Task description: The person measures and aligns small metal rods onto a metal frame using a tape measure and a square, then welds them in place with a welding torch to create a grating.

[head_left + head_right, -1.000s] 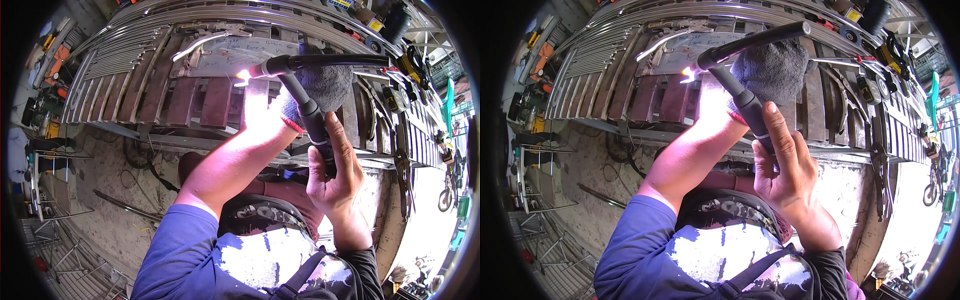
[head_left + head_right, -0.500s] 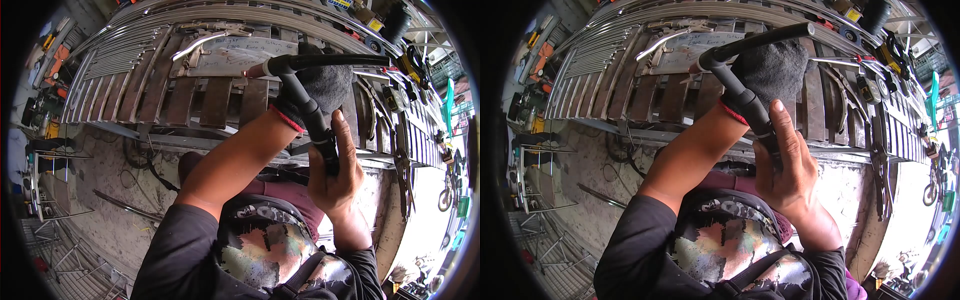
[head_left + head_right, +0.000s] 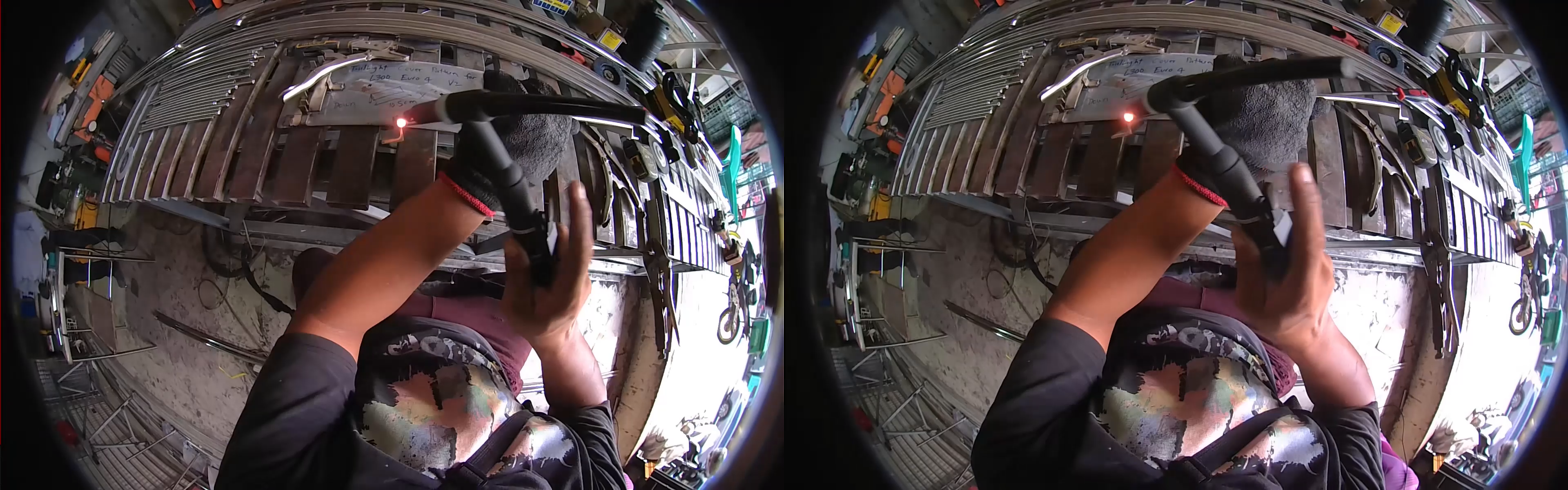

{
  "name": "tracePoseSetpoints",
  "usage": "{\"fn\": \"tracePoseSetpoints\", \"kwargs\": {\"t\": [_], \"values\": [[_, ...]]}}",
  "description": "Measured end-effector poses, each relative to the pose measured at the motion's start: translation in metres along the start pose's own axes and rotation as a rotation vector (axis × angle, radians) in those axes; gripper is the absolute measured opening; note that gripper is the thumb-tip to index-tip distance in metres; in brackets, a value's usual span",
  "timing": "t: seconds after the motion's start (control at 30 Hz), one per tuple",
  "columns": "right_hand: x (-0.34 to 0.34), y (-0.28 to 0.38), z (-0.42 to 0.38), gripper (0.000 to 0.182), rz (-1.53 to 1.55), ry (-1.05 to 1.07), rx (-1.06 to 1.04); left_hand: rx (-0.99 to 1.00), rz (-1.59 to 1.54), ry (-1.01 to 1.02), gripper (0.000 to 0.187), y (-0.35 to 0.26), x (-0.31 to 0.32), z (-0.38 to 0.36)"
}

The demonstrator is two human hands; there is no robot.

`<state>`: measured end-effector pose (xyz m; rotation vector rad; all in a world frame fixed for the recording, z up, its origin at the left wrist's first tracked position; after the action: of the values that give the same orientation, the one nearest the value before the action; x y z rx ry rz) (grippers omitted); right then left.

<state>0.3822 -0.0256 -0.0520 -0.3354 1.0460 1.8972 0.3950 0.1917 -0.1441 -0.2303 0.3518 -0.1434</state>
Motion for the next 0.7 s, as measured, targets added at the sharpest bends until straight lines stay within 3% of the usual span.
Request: {"fn": "tracePoseSetpoints", "kwargs": {"t": [0.03,0.1,0.17,0.27,0.57,0.7], "values": [[-0.002,-0.005,-0.001,0.085,0.096,-0.038,0.026,0.048,0.155,0.02,0.03,-0.004,-0.007,0.001],[-0.012,-0.013,-0.004,0.093,0.227,-0.134,0.098,0.173,0.788,0.165,0.027,-0.055,-0.043,0.028],[-0.029,-0.02,-0.005,0.089,0.209,-0.231,0.149,0.201,1.144,0.322,0.025,-0.089,-0.057,0.041],[-0.047,-0.024,-0.002,0.084,0.24,-0.317,0.229,-0.034,1.016,0.544,0.016,-0.107,-0.055,0.042],[-0.067,-0.053,-0.027,0.074,0.215,-0.255,0.277,-0.149,1.05,0.708,0.015,-0.115,-0.044,0.024],[-0.076,-0.066,-0.037,0.073,0.189,-0.263,0.327,-0.148,1.002,0.686,0.024,-0.115,-0.048,0.025]]}}
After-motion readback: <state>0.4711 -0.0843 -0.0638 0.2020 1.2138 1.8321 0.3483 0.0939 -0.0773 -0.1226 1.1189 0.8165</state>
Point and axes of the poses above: each hand's wrist, its own z-axis towards the middle knuckle, its own x-axis out of the palm, y = z × x, the point moved 3 cm from there along z, towards the middle knuckle, and after that the axes turned 13 degrees about x, right-handed, at the moved point
